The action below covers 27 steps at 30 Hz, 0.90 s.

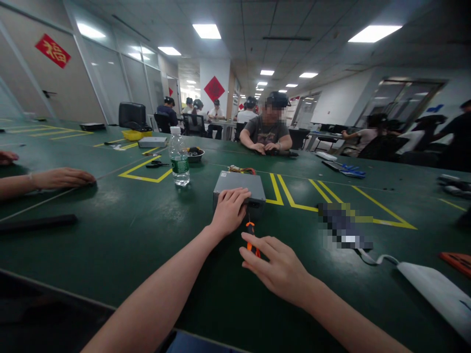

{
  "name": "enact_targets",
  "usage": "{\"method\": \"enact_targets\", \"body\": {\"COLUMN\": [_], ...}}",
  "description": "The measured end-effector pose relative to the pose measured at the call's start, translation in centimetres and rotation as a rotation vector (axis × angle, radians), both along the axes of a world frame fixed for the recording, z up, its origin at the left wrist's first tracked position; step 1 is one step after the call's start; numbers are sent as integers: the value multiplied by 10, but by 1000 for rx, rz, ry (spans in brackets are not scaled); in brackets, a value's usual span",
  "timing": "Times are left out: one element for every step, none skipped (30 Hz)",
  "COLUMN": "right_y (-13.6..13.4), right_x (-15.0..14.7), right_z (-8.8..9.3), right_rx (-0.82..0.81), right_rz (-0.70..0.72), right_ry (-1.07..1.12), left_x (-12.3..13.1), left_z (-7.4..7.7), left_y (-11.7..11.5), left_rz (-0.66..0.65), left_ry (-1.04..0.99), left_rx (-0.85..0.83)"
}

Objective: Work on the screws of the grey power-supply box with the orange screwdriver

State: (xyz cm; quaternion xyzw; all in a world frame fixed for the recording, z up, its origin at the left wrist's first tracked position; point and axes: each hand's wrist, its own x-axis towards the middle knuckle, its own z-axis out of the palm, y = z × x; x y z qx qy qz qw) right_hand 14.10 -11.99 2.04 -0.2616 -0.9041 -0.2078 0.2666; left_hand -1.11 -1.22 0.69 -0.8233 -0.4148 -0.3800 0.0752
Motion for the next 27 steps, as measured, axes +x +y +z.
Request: {"method": "enact_targets", "body": {"right_y": [0,-1,-1,-2,-3,-3,-4,-4,-4,-4,-3,-1,0,2,3,4,4,4,3,2,0,-1,-2,-2,-2,-2,-1], "right_x": [-1,-2,-2,-2,-2,-2,-2,-2,-3,-3,-4,-6,-7,-8,-9,-10,-10,-9,-8,-7,-6,-5,-4,-4,-4,-4,-5], "right_z": [1,1,0,-1,-2,-4,-5,-6,-7,-8,-9,-10,-11,-12,-13,-14,-14,-15,-15,-14,-13,-12,-10,-9,-7,-6,-6], "right_rx": [-31,-57,-81,-104,-122,-135,-142,-140,-130,-114,-97,-83,-73,-64,-61,-63,-72,-89,-112,-139,-164,-179,-181,-168,-143,-115,-86], "right_rz": [6,11,19,29,37,41,40,37,33,33,33,36,42,48,52,53,51,50,48,47,46,43,35,24,15,13,16], "right_ry": [29,63,95,116,125,124,114,97,79,65,58,59,70,91,119,150,182,211,233,239,228,199,159,119,89,77,83], "left_x": [0,0,0,0,0,-1,0,0,0,0,0,0,0,0,0,0,0,0,0,0,0,0,0,0,-1,-1,-1], "left_z": [0,0,0,1,1,1,1,1,1,1,1,1,0,0,0,0,0,0,0,0,0,0,1,1,1,1,2], "left_y": [0,0,-1,-1,-1,-1,-1,-1,-1,-1,-1,-1,0,0,0,0,0,0,0,0,0,0,-1,-1,-1,-1,-1], "left_rz": [-1,-2,-2,-1,1,2,4,5,6,7,7,7,7,5,4,2,1,1,2,2,1,0,-2,-3,-4,-5,-6], "left_ry": [-2,-4,-5,-4,-2,2,6,9,12,14,15,14,14,11,9,7,6,6,7,7,8,8,8,9,9,10,9], "left_rx": [1,2,3,3,3,3,3,5,6,9,11,14,16,18,19,19,19,17,15,13,10,8,6,5,5,4,4]}}
